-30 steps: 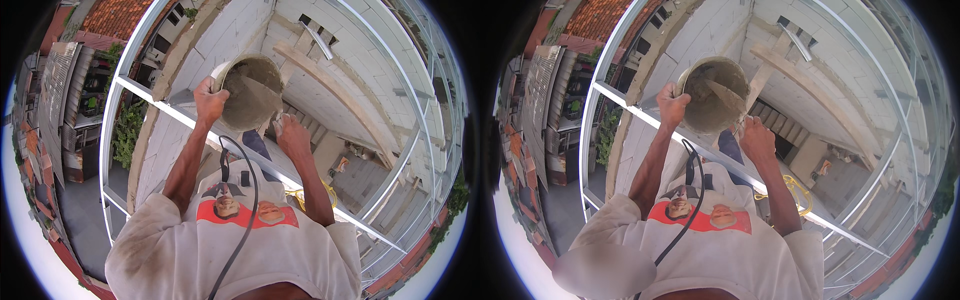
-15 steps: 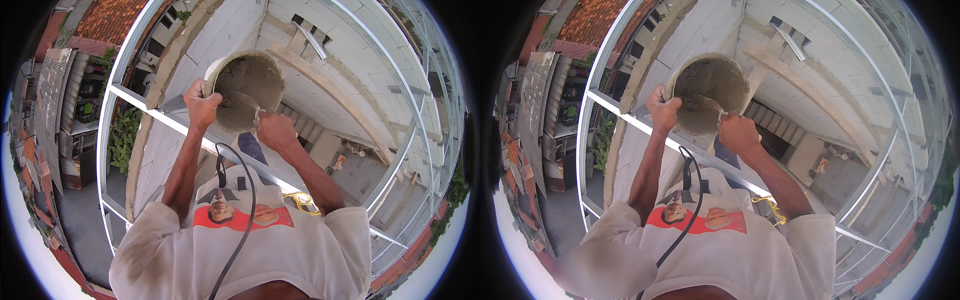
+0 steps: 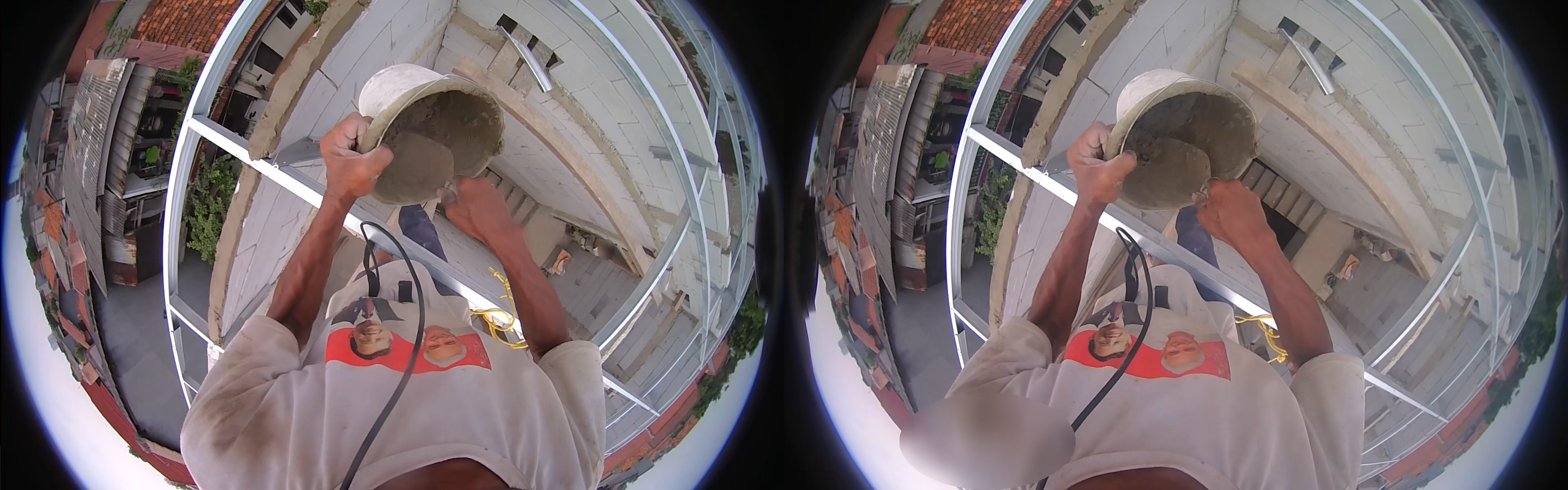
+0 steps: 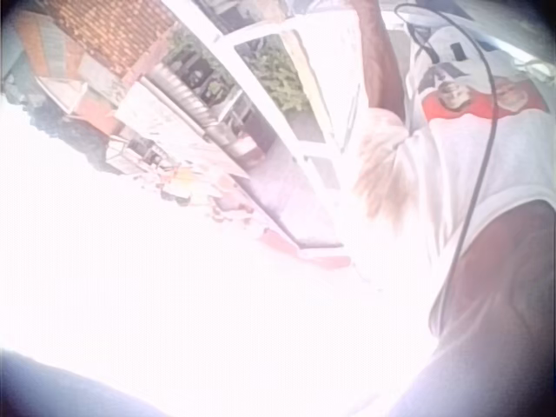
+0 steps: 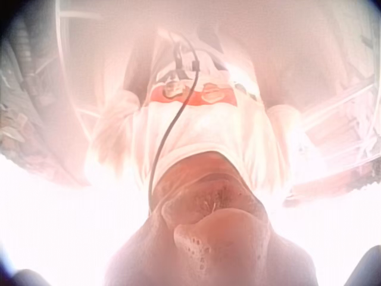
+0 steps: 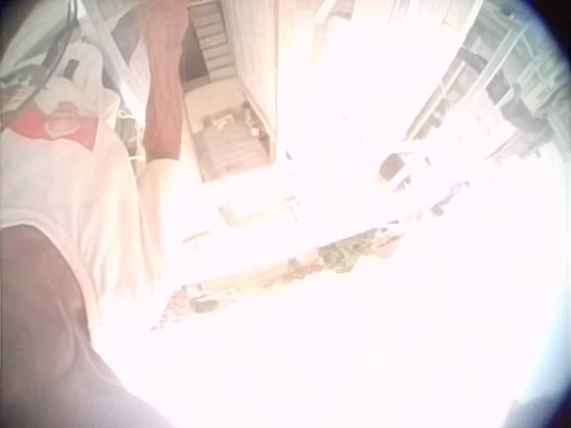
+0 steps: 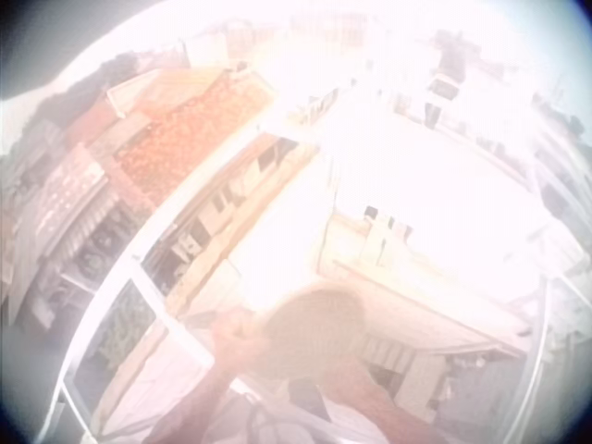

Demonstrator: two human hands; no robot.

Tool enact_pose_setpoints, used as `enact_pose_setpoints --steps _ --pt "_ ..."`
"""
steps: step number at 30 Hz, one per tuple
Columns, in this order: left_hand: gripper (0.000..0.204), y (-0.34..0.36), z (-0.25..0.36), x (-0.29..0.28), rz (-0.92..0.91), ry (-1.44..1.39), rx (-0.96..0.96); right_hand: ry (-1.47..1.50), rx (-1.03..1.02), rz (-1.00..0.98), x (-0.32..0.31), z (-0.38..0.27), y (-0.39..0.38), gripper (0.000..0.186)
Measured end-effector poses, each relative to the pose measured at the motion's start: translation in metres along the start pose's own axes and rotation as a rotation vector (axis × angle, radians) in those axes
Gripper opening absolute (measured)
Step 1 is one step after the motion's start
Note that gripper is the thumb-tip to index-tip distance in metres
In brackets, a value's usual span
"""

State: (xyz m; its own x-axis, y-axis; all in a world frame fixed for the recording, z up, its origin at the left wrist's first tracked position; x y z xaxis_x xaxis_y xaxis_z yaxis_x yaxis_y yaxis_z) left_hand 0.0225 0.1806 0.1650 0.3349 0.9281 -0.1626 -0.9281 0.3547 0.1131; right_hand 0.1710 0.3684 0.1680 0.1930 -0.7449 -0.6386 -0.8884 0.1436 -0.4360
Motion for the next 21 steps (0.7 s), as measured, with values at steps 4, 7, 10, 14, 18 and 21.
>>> enact_pose_setpoints --steps 4,7,10,14,18,21 --pt "0.024 -0.001 0.002 -0.001 0.01 -0.096 -0.051 0.497 0.011 0.021 0.018 -0.005 0.01 0.034" --pt "0.023 0.001 0.0 -0.006 0.098 -0.202 -0.099 0.346 -0.003 0.108 0.014 -0.016 0.007 0.035" --pt "0.021 0.001 -0.005 -0.011 0.145 -0.179 -0.08 -0.025 -0.124 0.334 0.006 -0.024 -0.005 0.035" --pt "0.026 0.0 -0.002 -0.012 0.11 -0.098 -0.075 0.083 -0.062 0.341 -0.007 -0.018 -0.005 0.034" --pt "0.024 -0.002 0.005 -0.007 0.089 0.005 -0.054 0.062 0.005 0.144 0.0 -0.018 -0.001 0.035" --pt "0.021 -0.005 0.006 -0.008 0.064 0.036 -0.049 0.095 0.078 0.139 -0.002 -0.017 -0.01 0.035"
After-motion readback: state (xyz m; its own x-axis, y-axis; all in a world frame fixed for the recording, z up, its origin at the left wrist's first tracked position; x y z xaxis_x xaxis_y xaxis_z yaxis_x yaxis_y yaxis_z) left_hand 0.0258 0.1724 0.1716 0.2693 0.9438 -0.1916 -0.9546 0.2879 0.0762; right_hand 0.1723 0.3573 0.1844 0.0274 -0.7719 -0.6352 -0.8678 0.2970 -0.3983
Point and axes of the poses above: each hand's wrist, its own y-axis towards the middle knuckle, its own x-axis out of the palm, z = x × y, the point moved 3 cm from there along y, towards the middle knuckle, and after that the axes turned 10 degrees about y, right-handed, at the moved point
